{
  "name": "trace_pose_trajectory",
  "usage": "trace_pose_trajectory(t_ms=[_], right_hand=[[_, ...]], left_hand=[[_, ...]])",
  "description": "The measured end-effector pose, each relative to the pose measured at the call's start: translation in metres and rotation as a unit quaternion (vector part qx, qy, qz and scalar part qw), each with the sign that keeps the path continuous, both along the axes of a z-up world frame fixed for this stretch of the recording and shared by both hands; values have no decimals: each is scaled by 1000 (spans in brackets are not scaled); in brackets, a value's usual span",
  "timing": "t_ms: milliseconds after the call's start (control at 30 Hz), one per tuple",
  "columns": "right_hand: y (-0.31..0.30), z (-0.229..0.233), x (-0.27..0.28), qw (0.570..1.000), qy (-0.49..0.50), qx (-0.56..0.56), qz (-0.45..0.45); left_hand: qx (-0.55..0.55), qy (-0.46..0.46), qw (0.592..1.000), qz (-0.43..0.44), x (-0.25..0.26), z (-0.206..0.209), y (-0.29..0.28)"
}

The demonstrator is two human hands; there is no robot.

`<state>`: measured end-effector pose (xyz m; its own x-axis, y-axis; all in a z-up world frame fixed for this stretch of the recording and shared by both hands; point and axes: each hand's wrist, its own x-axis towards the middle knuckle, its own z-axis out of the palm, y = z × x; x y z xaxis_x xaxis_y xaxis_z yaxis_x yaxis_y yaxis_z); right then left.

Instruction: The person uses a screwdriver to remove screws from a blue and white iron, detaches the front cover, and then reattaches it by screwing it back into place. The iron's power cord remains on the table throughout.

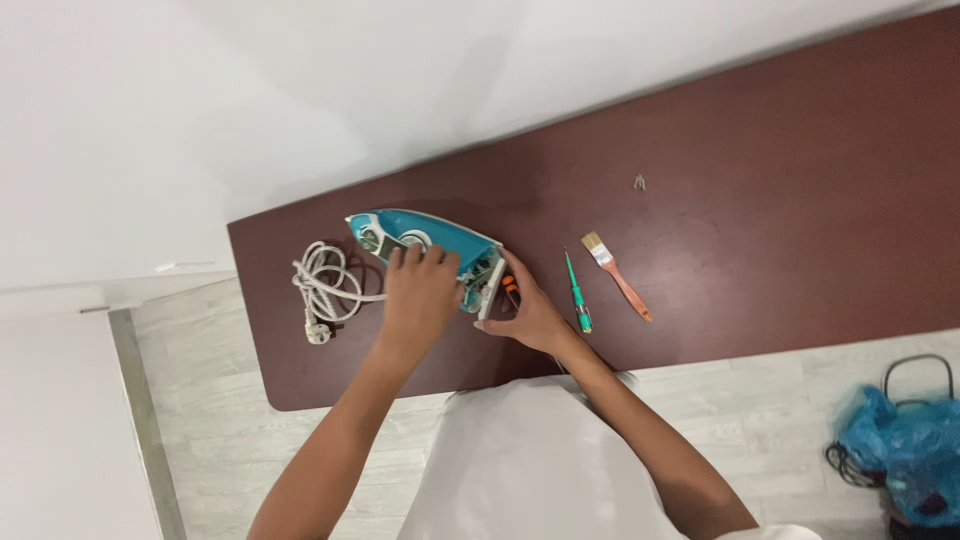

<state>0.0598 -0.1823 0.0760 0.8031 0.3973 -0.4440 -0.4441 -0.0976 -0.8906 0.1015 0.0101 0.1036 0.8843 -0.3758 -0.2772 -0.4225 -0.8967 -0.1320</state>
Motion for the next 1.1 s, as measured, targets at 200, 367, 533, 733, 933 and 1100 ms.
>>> trace_pose_trajectory(t_ms=[200, 367, 533, 733, 933, 1100], right_hand=[[-11, 6, -3, 1000, -5, -23, 10], [-9, 11, 1, 999, 4, -29, 32], [-8, 15, 1, 998, 10, -39, 41], [-3, 2, 1, 997, 25, -49, 53], [1, 7, 2, 998, 20, -56, 32], [7, 4, 1, 998, -29, -53, 5]], left_hand=[[52, 20, 994, -97, 1, -5, -1], [53, 21, 994, -94, 6, -5, -1], [54, 22, 997, -43, 9, -38, 3], [49, 83, 993, -61, 13, -10, -5], [43, 96, 994, -36, 9, 20, -23], [17, -6, 999, -31, -7, 43, -31]])
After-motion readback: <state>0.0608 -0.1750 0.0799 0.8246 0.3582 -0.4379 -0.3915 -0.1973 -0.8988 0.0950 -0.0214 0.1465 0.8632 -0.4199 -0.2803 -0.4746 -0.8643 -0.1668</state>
